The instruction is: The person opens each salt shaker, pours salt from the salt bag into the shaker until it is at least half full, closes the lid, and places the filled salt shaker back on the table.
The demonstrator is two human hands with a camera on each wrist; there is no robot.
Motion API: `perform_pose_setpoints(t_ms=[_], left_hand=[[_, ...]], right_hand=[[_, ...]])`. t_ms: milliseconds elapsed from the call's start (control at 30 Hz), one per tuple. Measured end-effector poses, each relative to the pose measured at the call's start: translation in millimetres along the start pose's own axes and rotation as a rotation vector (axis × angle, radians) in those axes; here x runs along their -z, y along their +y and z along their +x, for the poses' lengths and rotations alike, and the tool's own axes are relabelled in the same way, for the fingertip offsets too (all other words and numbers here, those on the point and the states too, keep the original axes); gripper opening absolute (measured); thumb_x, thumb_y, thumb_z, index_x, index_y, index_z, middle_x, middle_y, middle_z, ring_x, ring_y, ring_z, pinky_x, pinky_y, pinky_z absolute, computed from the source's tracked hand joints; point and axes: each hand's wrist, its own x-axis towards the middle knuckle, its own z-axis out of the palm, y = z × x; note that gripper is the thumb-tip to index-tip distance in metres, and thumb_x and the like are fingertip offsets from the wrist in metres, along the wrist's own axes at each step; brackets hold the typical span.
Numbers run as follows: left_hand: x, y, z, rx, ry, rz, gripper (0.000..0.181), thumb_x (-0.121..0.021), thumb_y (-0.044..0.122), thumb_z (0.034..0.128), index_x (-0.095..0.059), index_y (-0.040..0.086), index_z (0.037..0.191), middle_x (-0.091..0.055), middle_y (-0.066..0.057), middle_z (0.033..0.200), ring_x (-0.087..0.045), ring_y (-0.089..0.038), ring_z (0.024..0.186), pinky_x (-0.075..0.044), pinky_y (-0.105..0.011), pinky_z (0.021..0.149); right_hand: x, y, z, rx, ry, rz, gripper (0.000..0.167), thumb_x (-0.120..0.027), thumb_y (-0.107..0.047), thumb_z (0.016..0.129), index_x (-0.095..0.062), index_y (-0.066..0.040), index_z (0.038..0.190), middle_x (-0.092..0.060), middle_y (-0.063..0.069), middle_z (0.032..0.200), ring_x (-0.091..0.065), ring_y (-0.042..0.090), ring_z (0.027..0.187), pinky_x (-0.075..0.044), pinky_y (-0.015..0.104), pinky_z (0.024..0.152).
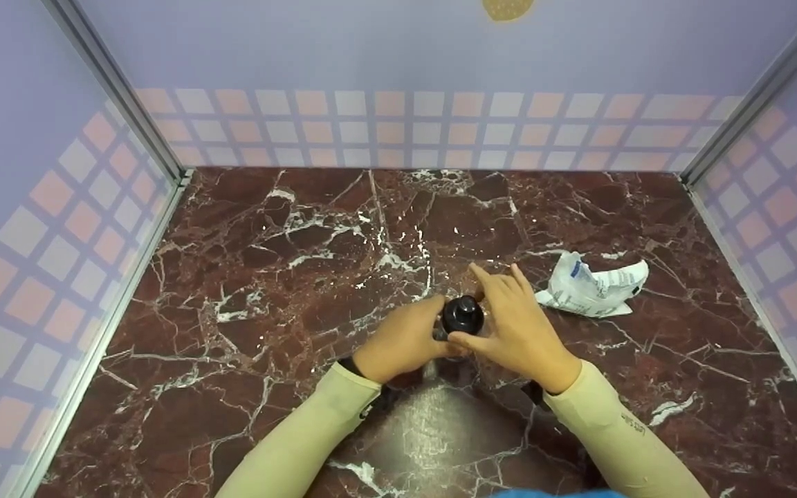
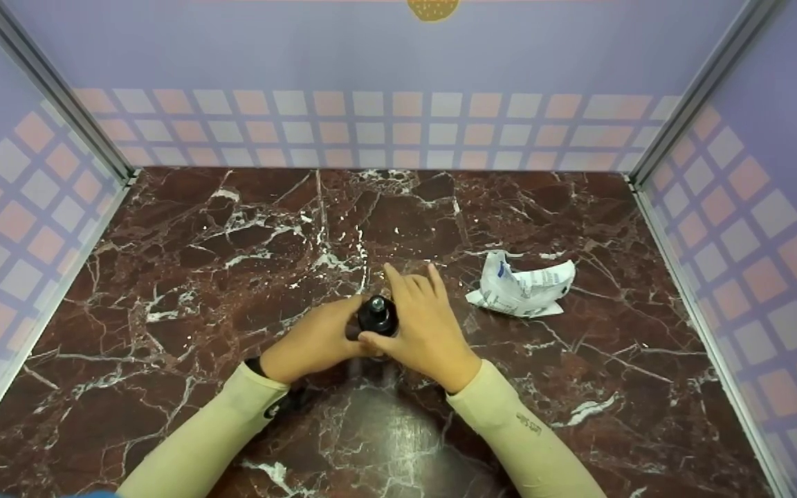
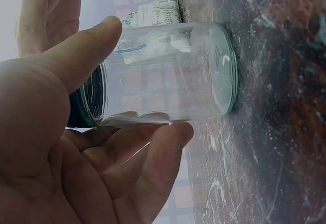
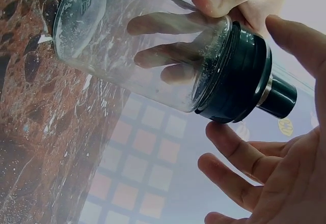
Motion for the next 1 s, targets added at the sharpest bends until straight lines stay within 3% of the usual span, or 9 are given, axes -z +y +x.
perform_pose_setpoints(t_ms=[333,667,1000], left_hand=[[-1.0,0.2,-0.3,-0.006,0.012,0.016,0.055,-0.086,0.047,0.0804,-0.061,0.014,0.117,-0.072,-0.001,0.108,-0.070,-0.020,0.096,-0.058,-0.039,0.089],[-1.9,-0.2,0.5,-0.030,0.015,0.013,0.055,-0.084,0.047,0.0828,-0.062,0.013,0.121,-0.072,-0.002,0.110,-0.071,-0.021,0.099,-0.057,-0.039,0.092],[-2.1,-0.1,1.3,-0.033,0.019,0.020,0.058,-0.085,0.044,0.0821,-0.063,0.010,0.123,-0.072,-0.004,0.111,-0.071,-0.023,0.101,-0.057,-0.040,0.094]], right_hand=[[-0.8,0.0,0.1,0.003,-0.002,0.005,0.105,-0.089,-0.046,0.078,-0.038,0.002,0.155,-0.065,0.013,0.112,-0.059,0.032,0.113,-0.017,0.055,0.126],[-1.4,0.8,-0.7,0.055,-0.016,0.027,0.098,-0.085,-0.038,0.081,-0.037,0.004,0.155,-0.063,0.016,0.131,-0.055,0.034,0.127,-0.015,0.053,0.127],[-0.8,0.2,-0.9,0.093,-0.040,0.043,0.097,-0.081,-0.027,0.079,-0.032,0.002,0.157,-0.063,0.017,0.129,-0.051,0.033,0.132,-0.012,0.053,0.128]])
